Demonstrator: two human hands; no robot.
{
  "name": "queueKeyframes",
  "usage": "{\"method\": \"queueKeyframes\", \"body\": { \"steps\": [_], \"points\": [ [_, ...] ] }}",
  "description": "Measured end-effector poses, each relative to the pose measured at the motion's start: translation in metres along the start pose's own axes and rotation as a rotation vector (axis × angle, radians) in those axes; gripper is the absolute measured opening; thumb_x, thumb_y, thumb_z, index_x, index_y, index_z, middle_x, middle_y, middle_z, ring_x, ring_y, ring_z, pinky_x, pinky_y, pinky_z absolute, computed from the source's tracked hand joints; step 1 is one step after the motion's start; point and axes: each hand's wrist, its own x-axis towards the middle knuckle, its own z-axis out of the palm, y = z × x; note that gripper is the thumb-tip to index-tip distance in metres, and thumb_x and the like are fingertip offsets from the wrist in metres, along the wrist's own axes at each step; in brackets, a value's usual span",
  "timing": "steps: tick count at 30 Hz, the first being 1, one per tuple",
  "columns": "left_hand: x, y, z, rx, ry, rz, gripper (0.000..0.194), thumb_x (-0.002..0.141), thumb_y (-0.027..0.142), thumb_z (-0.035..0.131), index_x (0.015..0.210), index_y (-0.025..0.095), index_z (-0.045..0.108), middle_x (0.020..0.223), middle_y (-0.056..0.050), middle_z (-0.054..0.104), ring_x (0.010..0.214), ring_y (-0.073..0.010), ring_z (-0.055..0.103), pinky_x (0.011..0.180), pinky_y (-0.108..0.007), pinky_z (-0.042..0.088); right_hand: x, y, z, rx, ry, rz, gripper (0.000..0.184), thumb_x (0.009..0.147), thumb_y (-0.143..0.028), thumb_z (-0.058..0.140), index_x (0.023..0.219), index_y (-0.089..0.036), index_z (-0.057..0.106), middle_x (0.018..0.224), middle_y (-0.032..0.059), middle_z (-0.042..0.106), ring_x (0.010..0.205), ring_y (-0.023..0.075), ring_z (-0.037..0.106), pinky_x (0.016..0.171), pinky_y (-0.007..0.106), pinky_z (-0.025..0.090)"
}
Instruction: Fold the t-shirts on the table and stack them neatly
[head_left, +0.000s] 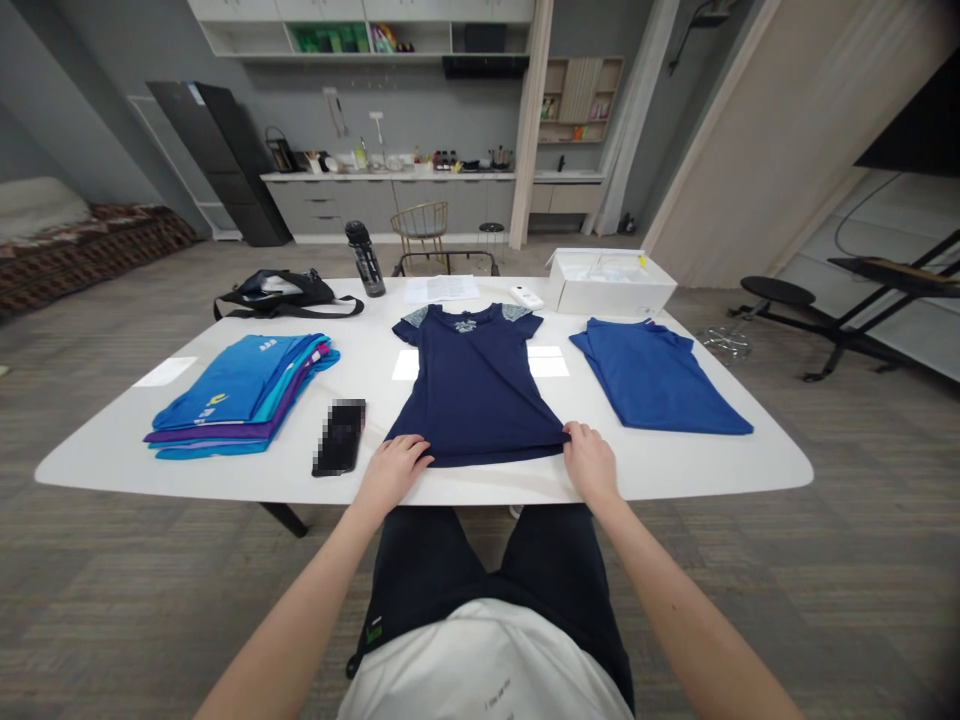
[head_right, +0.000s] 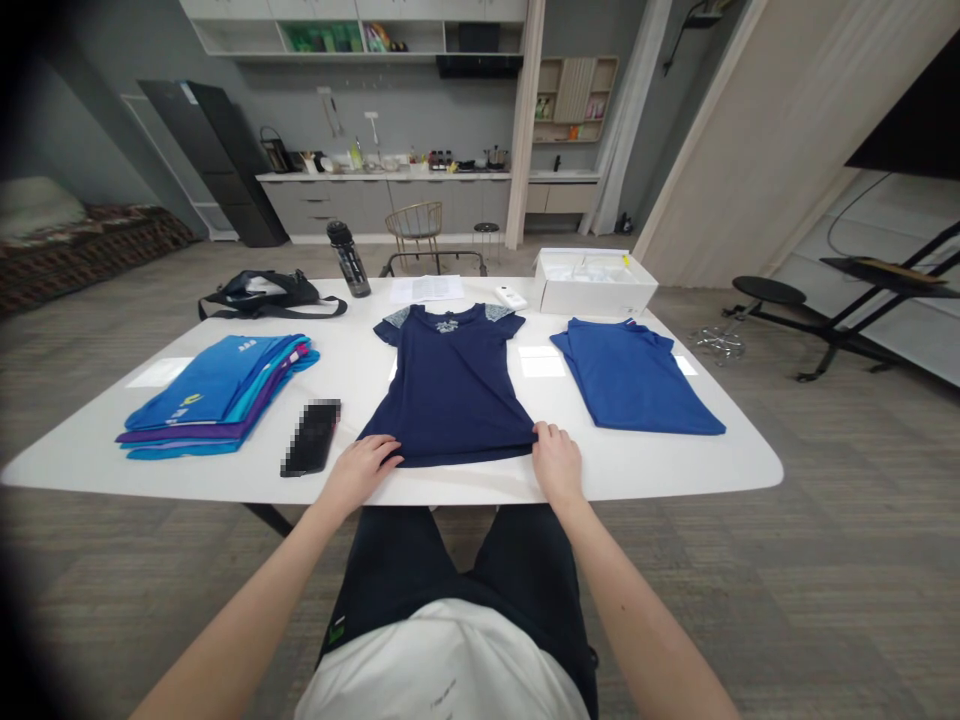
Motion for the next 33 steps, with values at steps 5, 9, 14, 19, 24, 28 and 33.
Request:
{"method": "queueKeyframes", "body": {
  "steps": [5,9,14,19,24,28,33],
  "points": [
    [-0.008,-0.009,-0.001,0.149,-0.026,-0.011,0.032,0.102,0.028,0.043,0.118,0.025,0.071,0.116,-0.009,0.072,0.107,-0.028,0.066,0.088,-0.04,0.05,-0.001,0.009,0.003,0.037,0.013,0.031,0.024,0.097,-0.014,0.041,0.113,-0.02,0.059,0.104,0.0101,0.066,0.083,0.0237,0.063,0.068,0.033,0.038],
    [-0.013,-0.013,-0.007,0.269,-0.018,-0.075,0.033,0.098,0.015,0.042,0.116,0.018,0.069,0.105,-0.011,0.07,0.096,-0.0279,0.066,0.084,-0.04,0.049,-0.004,0.012,0.001,0.155,0.081,0.02,0.018,0.096,-0.015,0.047,0.108,-0.02,0.059,0.107,0.0064,0.067,0.078,0.0189,0.063,0.066,0.03,0.037],
    [-0.018,-0.014,-0.014,0.329,0.026,-0.148,0.027,0.094,0.009,0.042,0.104,0.017,0.067,0.093,-0.011,0.066,0.087,-0.0277,0.064,0.081,-0.04,0.049,-0.008,0.016,-0.001,0.162,0.075,0.056,0.02,0.096,-0.016,0.047,0.109,-0.022,0.06,0.097,0.0033,0.071,0.069,0.0164,0.061,0.061,0.028,0.032],
    [-0.026,-0.004,-0.018,0.183,0.199,-0.171,0.03,0.097,0.009,0.037,0.113,0.018,0.06,0.111,-0.011,0.063,0.094,-0.0228,0.065,0.083,-0.033,0.05,-0.012,0.022,-0.004,0.21,0.076,-0.033,0.023,0.097,-0.018,0.044,0.106,-0.023,0.065,0.097,0.0037,0.069,0.076,0.0177,0.064,0.065,0.028,0.039],
    [-0.04,-0.008,-0.016,0.092,0.181,-0.165,0.028,0.097,0.009,0.036,0.108,0.018,0.06,0.113,-0.011,0.061,0.097,-0.0226,0.065,0.087,-0.034,0.052,-0.018,0.031,-0.01,0.259,0.019,-0.093,0.03,0.098,-0.019,0.04,0.105,-0.022,0.069,0.099,0.0052,0.067,0.084,0.0194,0.067,0.076,0.03,0.046],
    [-0.052,-0.017,-0.008,0.09,0.09,-0.152,0.029,0.094,0.008,0.038,0.11,0.02,0.06,0.112,-0.011,0.06,0.096,-0.0232,0.064,0.085,-0.035,0.053,-0.026,0.038,-0.01,0.278,-0.127,-0.144,0.033,0.099,-0.019,0.036,0.11,-0.022,0.068,0.102,0.005,0.067,0.089,0.0198,0.068,0.081,0.03,0.048],
    [-0.063,-0.015,-0.007,0.088,0.039,-0.102,0.033,0.092,0.003,0.04,0.113,0.019,0.06,0.112,-0.011,0.059,0.101,-0.0245,0.061,0.091,-0.037,0.051,-0.031,0.043,-0.016,0.305,-0.253,-0.18,0.035,0.098,-0.018,0.036,0.114,-0.023,0.066,0.11,0.0048,0.07,0.096,0.0201,0.069,0.084,0.031,0.049]
  ]
}}
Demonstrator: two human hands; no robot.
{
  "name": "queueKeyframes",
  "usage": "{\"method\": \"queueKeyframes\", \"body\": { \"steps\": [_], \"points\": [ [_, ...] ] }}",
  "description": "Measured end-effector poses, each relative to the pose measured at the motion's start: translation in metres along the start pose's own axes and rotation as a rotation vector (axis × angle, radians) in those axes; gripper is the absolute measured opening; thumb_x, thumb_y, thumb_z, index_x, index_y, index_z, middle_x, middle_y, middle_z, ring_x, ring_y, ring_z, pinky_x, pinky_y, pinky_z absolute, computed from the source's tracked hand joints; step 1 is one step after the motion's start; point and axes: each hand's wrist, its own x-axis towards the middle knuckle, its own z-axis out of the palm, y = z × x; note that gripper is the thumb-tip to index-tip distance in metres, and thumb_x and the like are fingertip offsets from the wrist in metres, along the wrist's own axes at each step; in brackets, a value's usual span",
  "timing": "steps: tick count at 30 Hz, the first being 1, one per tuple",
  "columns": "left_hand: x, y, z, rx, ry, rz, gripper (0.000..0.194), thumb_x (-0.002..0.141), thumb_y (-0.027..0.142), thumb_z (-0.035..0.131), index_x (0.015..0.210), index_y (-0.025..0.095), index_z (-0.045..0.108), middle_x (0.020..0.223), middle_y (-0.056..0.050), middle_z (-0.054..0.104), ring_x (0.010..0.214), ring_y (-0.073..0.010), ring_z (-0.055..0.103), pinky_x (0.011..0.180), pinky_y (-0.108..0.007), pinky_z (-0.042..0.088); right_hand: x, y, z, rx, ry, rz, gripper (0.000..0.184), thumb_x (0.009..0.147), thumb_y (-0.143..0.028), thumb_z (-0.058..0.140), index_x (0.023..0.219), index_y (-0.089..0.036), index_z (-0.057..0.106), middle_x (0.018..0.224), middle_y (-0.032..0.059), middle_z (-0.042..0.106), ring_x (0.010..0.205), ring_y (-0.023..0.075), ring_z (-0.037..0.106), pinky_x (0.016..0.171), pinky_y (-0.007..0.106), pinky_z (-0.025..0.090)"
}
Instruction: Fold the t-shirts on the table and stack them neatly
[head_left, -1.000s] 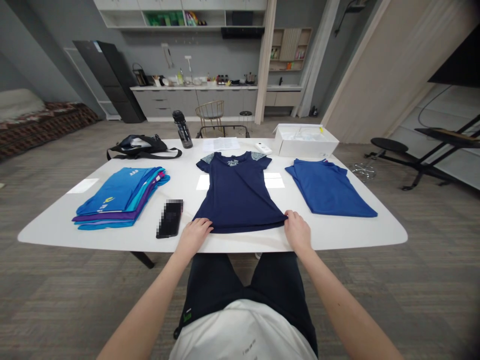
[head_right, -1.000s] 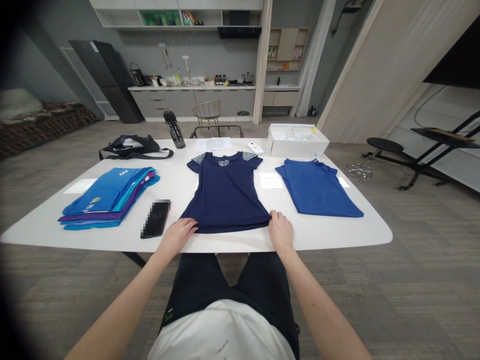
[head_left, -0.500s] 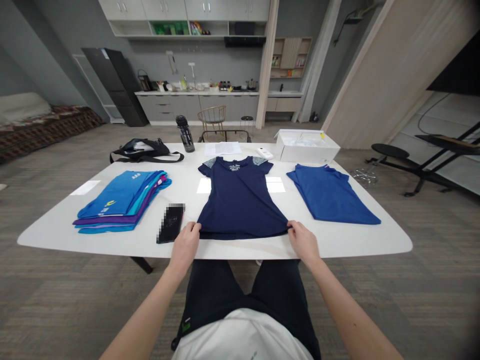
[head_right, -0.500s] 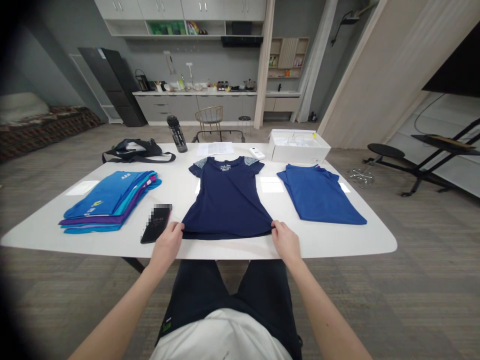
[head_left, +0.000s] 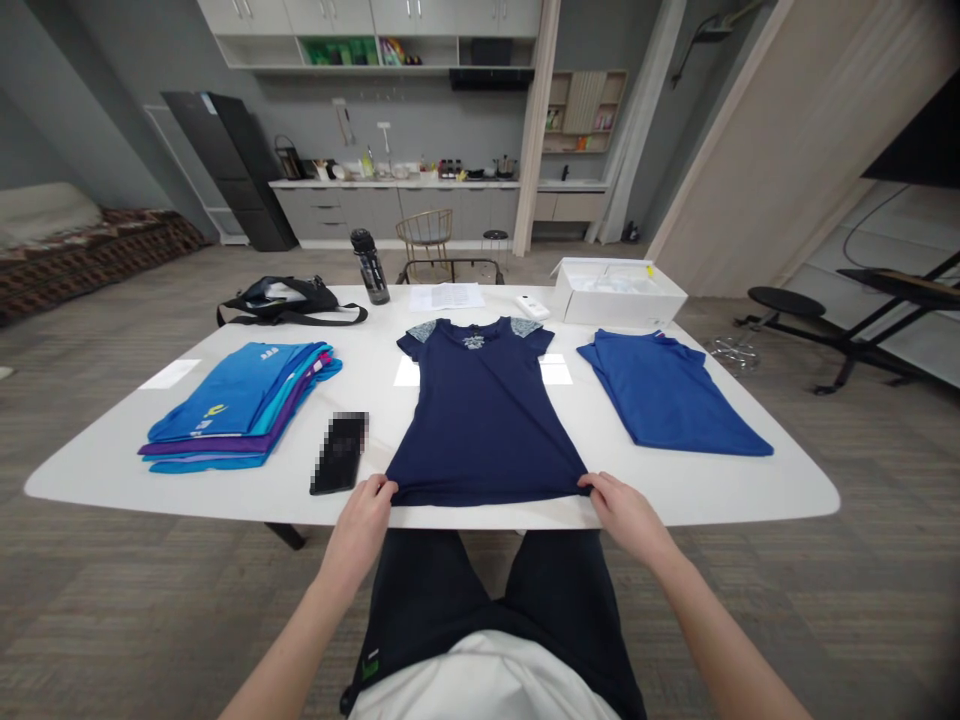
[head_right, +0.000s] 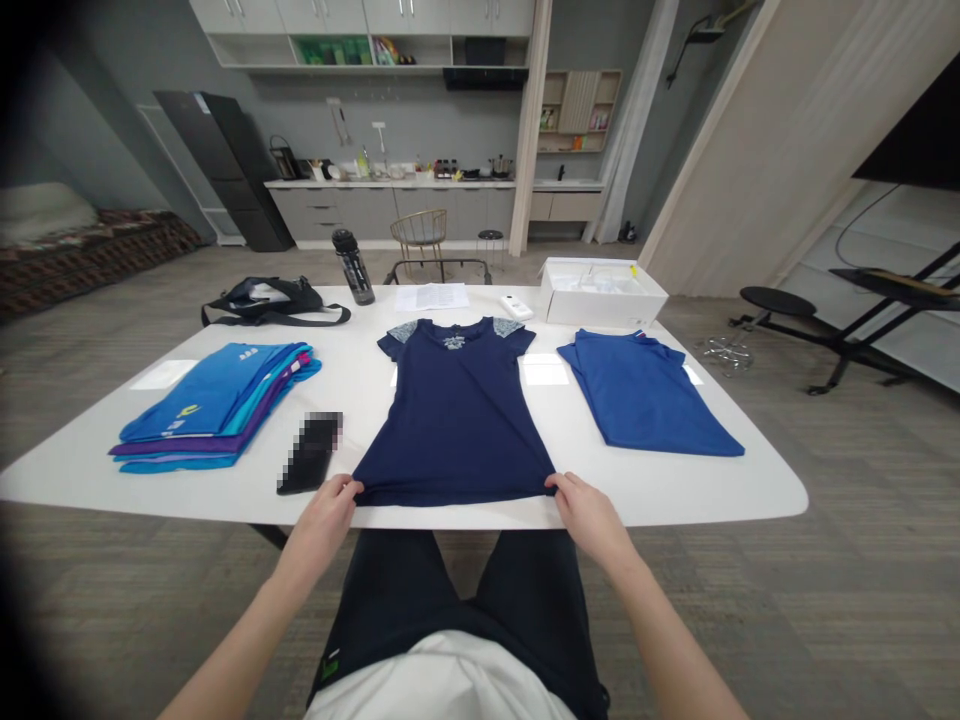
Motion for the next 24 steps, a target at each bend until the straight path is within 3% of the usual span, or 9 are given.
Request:
{"method": "queueKeyframes", "body": {
  "steps": [5,10,15,20,24],
  "points": [
    [-0.003,0.006,-0.012,0.038,-0.056,0.002,0.04,0.088,0.0,0.042,0.12,0.016,0.059,0.11,-0.011,0.061,0.098,-0.0251,0.061,0.088,-0.039,0.049,0.0,0.002,-0.009,-0.055,-0.059,-0.015,0.036,0.097,-0.017,0.034,0.115,-0.023,0.066,0.105,0.0058,0.07,0.088,0.0212,0.07,0.077,0.031,0.049],
    [0.0,0.012,-0.028,0.116,-0.101,-0.019,0.026,0.089,0.002,0.046,0.097,0.02,0.063,0.095,-0.006,0.064,0.09,-0.0252,0.061,0.083,-0.041,0.043,-0.003,0.014,-0.009,-0.03,-0.066,-0.04,0.031,0.097,-0.018,0.035,0.107,-0.024,0.064,0.097,0.0042,0.07,0.083,0.0211,0.069,0.075,0.033,0.05],
    [-0.001,0.015,-0.031,0.037,-0.048,-0.051,0.02,0.091,0.005,0.046,0.089,0.022,0.057,0.09,-0.003,0.063,0.088,-0.0228,0.06,0.088,-0.042,0.04,-0.01,0.02,-0.01,0.032,-0.04,-0.057,0.023,0.096,-0.021,0.04,0.101,-0.025,0.062,0.095,0.0035,0.067,0.081,0.0198,0.067,0.074,0.032,0.05],
    [-0.009,0.007,-0.024,-0.094,0.089,-0.071,0.016,0.093,0.009,0.048,0.088,0.022,0.055,0.094,-0.004,0.066,0.094,-0.0219,0.061,0.089,-0.04,0.042,-0.013,0.017,-0.01,0.077,0.012,-0.012,0.019,0.095,-0.022,0.043,0.093,-0.024,0.062,0.094,0.0035,0.066,0.077,0.0185,0.066,0.069,0.031,0.048],
    [-0.017,0.004,-0.02,-0.095,0.08,-0.063,0.016,0.096,0.015,0.048,0.09,0.023,0.061,0.1,-0.005,0.069,0.097,-0.0237,0.062,0.088,-0.041,0.044,-0.014,0.015,-0.01,0.088,0.002,0.013,0.02,0.094,-0.023,0.044,0.09,-0.025,0.064,0.098,0.005,0.068,0.08,0.0199,0.066,0.07,0.033,0.049]
  ]
}}
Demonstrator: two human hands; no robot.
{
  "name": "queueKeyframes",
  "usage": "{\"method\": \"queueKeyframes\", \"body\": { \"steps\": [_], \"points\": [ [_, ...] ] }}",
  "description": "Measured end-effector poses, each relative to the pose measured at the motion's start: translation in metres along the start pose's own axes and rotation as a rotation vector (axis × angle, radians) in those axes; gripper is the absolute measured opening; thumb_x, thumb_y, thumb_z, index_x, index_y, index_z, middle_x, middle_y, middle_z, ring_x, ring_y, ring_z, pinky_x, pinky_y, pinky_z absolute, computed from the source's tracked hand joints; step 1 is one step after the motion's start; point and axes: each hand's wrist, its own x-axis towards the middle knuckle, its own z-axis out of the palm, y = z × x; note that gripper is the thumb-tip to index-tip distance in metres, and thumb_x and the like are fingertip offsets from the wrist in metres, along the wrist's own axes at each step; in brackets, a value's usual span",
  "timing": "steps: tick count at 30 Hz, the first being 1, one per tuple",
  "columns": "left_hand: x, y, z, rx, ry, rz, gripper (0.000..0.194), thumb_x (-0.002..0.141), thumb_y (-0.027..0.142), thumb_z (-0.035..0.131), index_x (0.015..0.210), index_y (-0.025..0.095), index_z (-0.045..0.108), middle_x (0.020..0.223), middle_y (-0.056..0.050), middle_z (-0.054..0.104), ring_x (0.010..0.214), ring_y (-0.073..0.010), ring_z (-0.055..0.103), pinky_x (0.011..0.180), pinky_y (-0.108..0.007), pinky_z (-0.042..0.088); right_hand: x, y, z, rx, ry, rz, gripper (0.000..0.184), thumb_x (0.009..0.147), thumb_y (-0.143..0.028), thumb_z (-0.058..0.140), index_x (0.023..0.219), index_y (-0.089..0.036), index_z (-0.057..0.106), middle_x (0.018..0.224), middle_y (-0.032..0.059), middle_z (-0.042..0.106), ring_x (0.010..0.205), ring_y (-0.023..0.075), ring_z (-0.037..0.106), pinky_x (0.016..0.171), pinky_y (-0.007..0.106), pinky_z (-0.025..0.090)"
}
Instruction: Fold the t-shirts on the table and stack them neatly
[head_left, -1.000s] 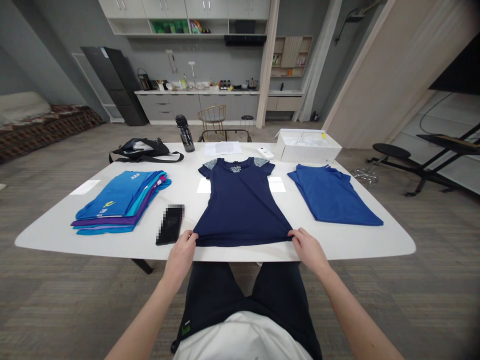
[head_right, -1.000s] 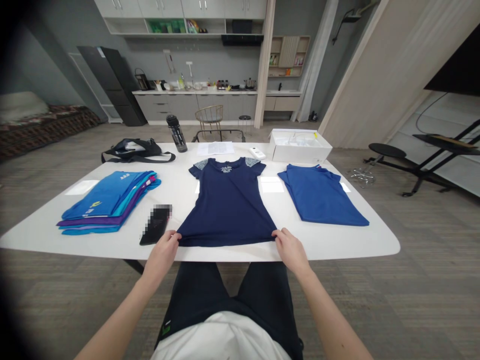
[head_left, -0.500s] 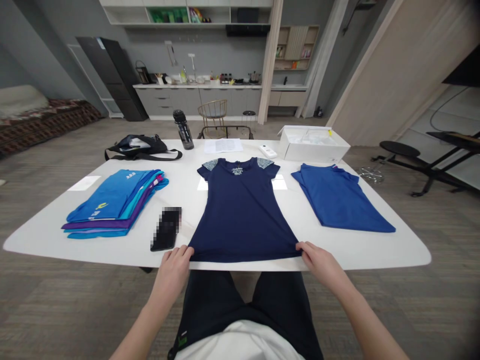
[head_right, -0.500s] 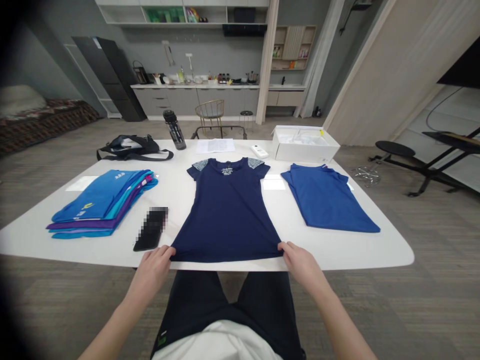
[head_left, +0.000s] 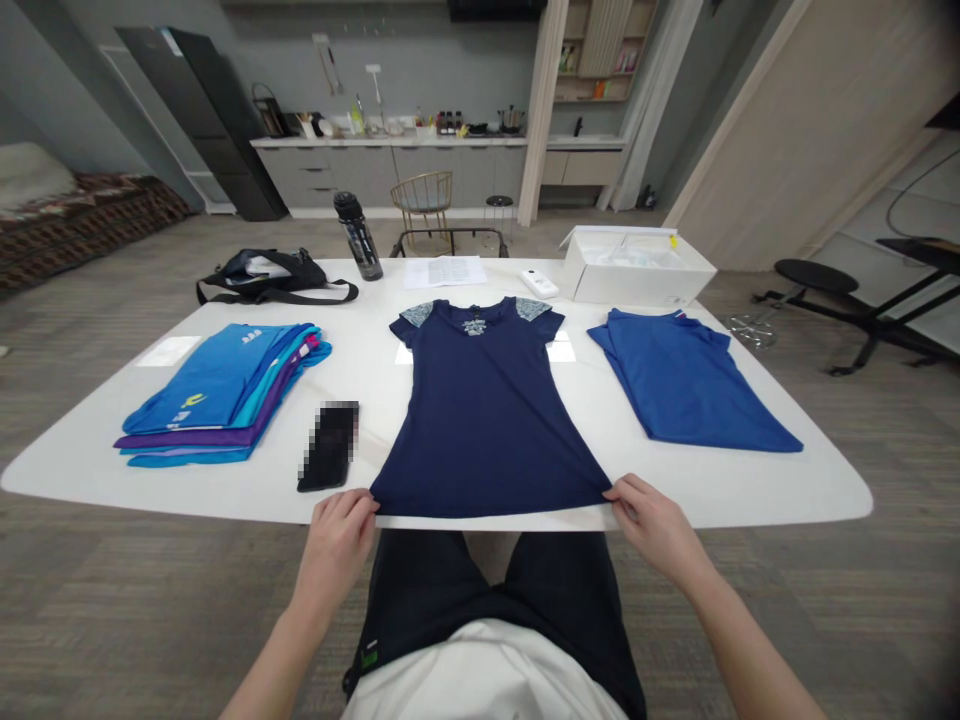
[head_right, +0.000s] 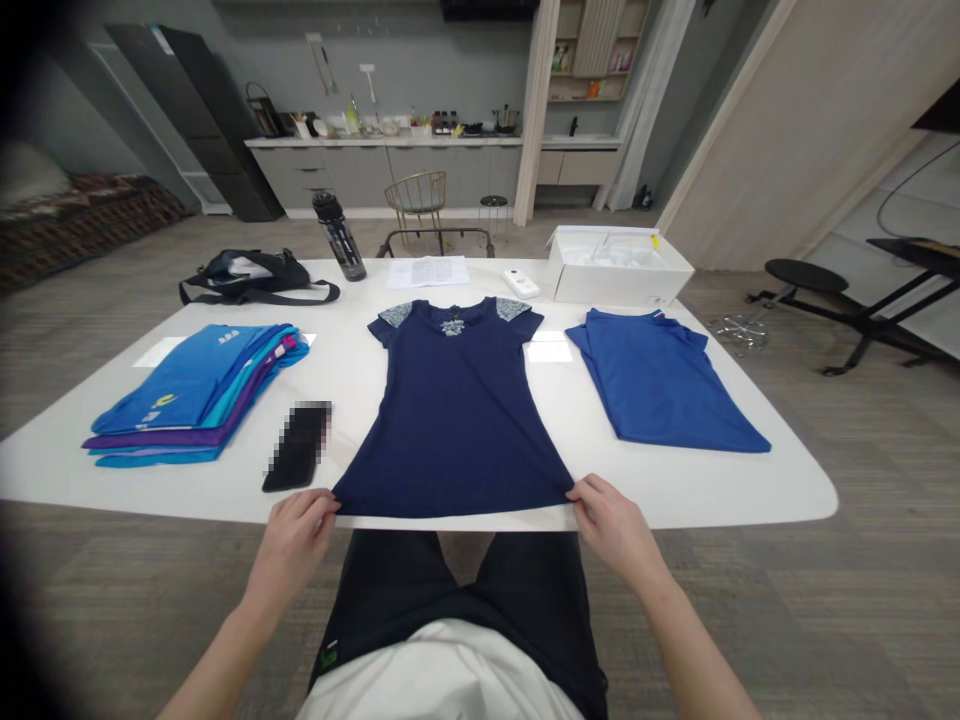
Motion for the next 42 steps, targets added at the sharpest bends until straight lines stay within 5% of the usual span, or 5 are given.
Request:
{"method": "queueKeyframes", "body": {
  "steps": [18,26,31,36,42],
  "points": [
    [0.009,0.008,-0.009,0.0,-0.033,-0.007,0.028,0.092,0.015,0.046,0.112,0.025,0.063,0.116,-0.007,0.068,0.107,-0.026,0.064,0.094,-0.046,0.047,0.005,-0.013,-0.008,0.081,-0.033,0.013,0.029,0.095,-0.043,0.052,0.112,-0.027,0.069,0.075,0.0012,0.062,0.066,0.0197,0.06,0.067,0.033,0.049],
    [0.203,0.007,0.042,-0.279,0.002,0.017,0.04,0.095,0.026,0.048,0.134,0.018,0.055,0.143,-0.014,0.051,0.136,-0.0255,0.05,0.116,-0.041,0.041,0.172,-0.035,-0.006,0.143,0.084,-0.071,0.028,0.097,-0.043,0.056,0.11,-0.021,0.069,0.107,0.0079,0.068,0.095,0.0215,0.066,0.091,0.033,0.05],
    [0.321,-0.029,0.077,-0.128,0.003,-0.361,0.048,0.095,0.021,0.046,0.142,0.01,0.047,0.146,-0.024,0.048,0.137,-0.0319,0.05,0.112,-0.048,0.042,0.308,-0.03,0.0,0.09,0.149,0.092,0.04,0.096,-0.041,0.059,0.124,-0.014,0.064,0.129,0.0154,0.064,0.118,0.0246,0.061,0.106,0.034,0.044],
    [0.388,-0.074,0.092,-0.055,0.035,-0.612,0.057,0.098,0.042,0.041,0.138,0.001,0.046,0.139,-0.036,0.05,0.132,-0.046,0.05,0.103,-0.063,0.039,0.398,0.0,0.0,0.014,0.211,0.353,0.05,0.102,-0.038,0.043,0.137,-0.004,0.056,0.137,0.0224,0.06,0.128,0.0302,0.057,0.108,0.036,0.041],
    [0.433,-0.093,0.129,0.127,-0.171,-0.381,0.063,0.099,0.061,0.034,0.112,0.008,0.065,0.118,-0.026,0.067,0.116,-0.0396,0.062,0.097,-0.049,0.044,0.448,0.028,0.035,-0.028,0.154,0.329,0.053,0.104,-0.036,0.039,0.145,-0.004,0.049,0.148,0.022,0.052,0.138,0.0305,0.048,0.115,0.039,0.034]
  ]
}}
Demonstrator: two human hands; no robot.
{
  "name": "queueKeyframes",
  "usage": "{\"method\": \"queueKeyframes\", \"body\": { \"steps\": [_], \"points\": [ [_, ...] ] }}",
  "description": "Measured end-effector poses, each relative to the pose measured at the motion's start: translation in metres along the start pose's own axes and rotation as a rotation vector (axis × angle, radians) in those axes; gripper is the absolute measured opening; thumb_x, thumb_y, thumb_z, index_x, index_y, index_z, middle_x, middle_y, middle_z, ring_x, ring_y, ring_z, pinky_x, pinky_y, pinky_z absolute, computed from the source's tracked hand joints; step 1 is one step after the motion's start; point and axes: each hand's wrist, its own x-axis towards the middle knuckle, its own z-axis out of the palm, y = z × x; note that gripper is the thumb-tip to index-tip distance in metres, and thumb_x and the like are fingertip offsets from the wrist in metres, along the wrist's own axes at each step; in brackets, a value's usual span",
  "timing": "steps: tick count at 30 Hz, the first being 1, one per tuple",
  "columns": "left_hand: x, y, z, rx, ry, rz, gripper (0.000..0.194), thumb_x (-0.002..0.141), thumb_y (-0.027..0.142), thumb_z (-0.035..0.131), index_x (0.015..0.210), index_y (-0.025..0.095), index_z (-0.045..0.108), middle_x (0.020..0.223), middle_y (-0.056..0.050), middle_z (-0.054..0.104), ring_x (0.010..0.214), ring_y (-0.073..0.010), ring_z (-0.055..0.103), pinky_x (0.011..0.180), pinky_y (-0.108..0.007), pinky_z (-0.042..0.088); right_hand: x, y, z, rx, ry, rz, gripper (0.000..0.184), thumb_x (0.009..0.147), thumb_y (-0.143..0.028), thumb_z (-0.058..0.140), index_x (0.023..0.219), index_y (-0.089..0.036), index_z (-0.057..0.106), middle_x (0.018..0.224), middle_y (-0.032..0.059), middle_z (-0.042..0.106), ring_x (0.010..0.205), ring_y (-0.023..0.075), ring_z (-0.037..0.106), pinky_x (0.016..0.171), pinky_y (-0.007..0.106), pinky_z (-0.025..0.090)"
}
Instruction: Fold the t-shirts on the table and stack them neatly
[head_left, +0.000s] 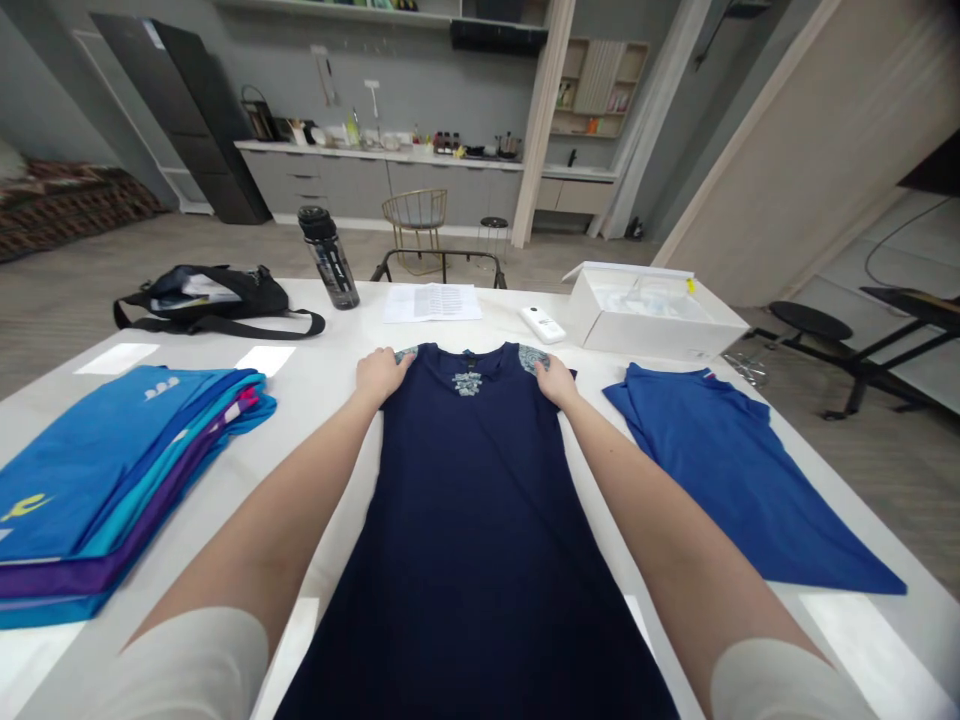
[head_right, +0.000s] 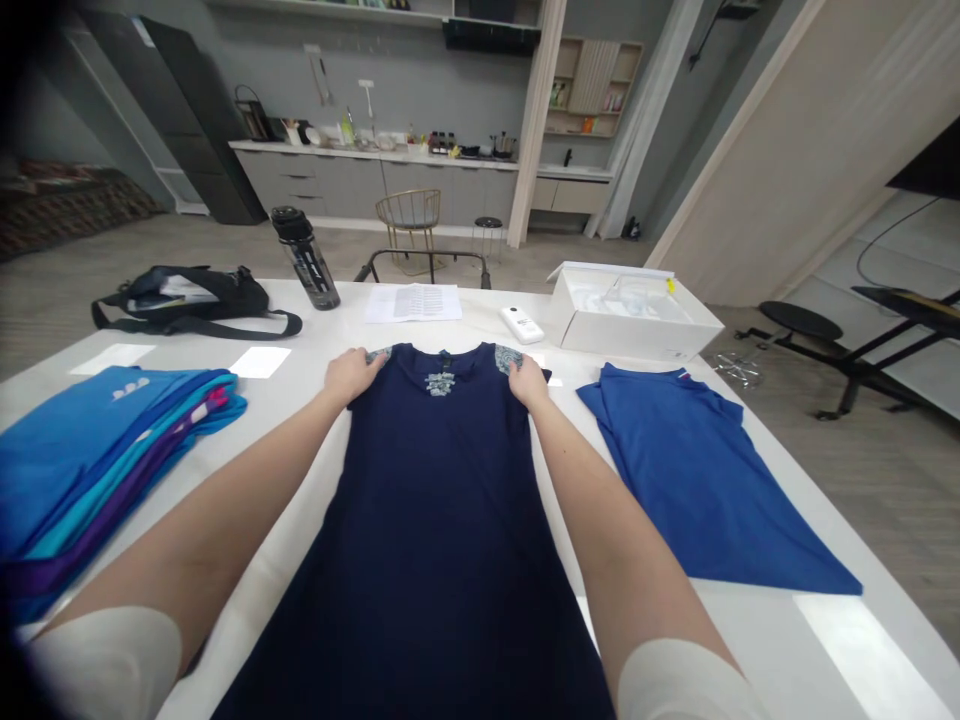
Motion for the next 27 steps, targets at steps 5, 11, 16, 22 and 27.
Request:
{"method": "queueKeyframes", "body": {
  "steps": [5,11,16,22,27],
  "points": [
    [0.023,-0.003,0.02,0.05,-0.011,0.03,0.046,0.104,0.049,0.032,0.121,0.016,0.059,0.113,-0.019,0.07,0.104,-0.0344,0.067,0.085,-0.042,0.048,0.018,0.012,0.026,-0.143,-0.018,-0.067,0.066,0.104,-0.051,0.032,0.156,-0.011,0.036,0.165,0.0163,0.029,0.153,0.0348,0.022,0.123,0.054,0.015],
    [0.045,-0.015,0.021,0.028,0.016,-0.018,0.046,0.104,0.048,0.032,0.119,0.014,0.059,0.114,-0.021,0.067,0.107,-0.035,0.064,0.087,-0.042,0.048,0.039,0.018,0.026,-0.18,-0.028,-0.059,0.07,0.103,-0.056,0.028,0.157,-0.012,0.035,0.165,0.0152,0.029,0.153,0.0338,0.02,0.123,0.055,0.014],
    [0.022,0.019,0.01,-0.032,0.284,0.186,0.044,0.103,0.034,0.035,0.136,0.01,0.052,0.141,-0.025,0.052,0.134,-0.0375,0.046,0.111,-0.053,0.034,0.039,0.014,0.025,-0.169,0.065,-0.06,0.065,0.102,-0.053,0.034,0.151,-0.01,0.041,0.163,0.017,0.034,0.152,0.0336,0.022,0.122,0.053,0.018],
    [-0.037,0.089,0.035,-0.105,0.002,0.507,0.062,0.101,0.057,0.037,0.152,0.022,0.044,0.162,-0.013,0.037,0.151,-0.0339,0.028,0.124,-0.057,0.014,0.031,0.009,0.011,-0.135,0.162,-0.056,0.055,0.103,-0.047,0.033,0.144,-0.013,0.048,0.148,0.0206,0.051,0.14,0.0326,0.039,0.117,0.056,0.024],
    [-0.067,0.114,0.039,-0.124,0.001,0.501,0.072,0.101,0.059,0.035,0.161,0.019,0.028,0.167,-0.015,0.026,0.154,-0.0337,0.023,0.123,-0.059,0.012,0.03,0.027,-0.011,-0.21,0.13,0.153,0.06,0.1,-0.056,0.04,0.138,-0.012,0.055,0.142,0.0255,0.051,0.134,0.0403,0.04,0.107,0.067,0.029]
  ]
}}
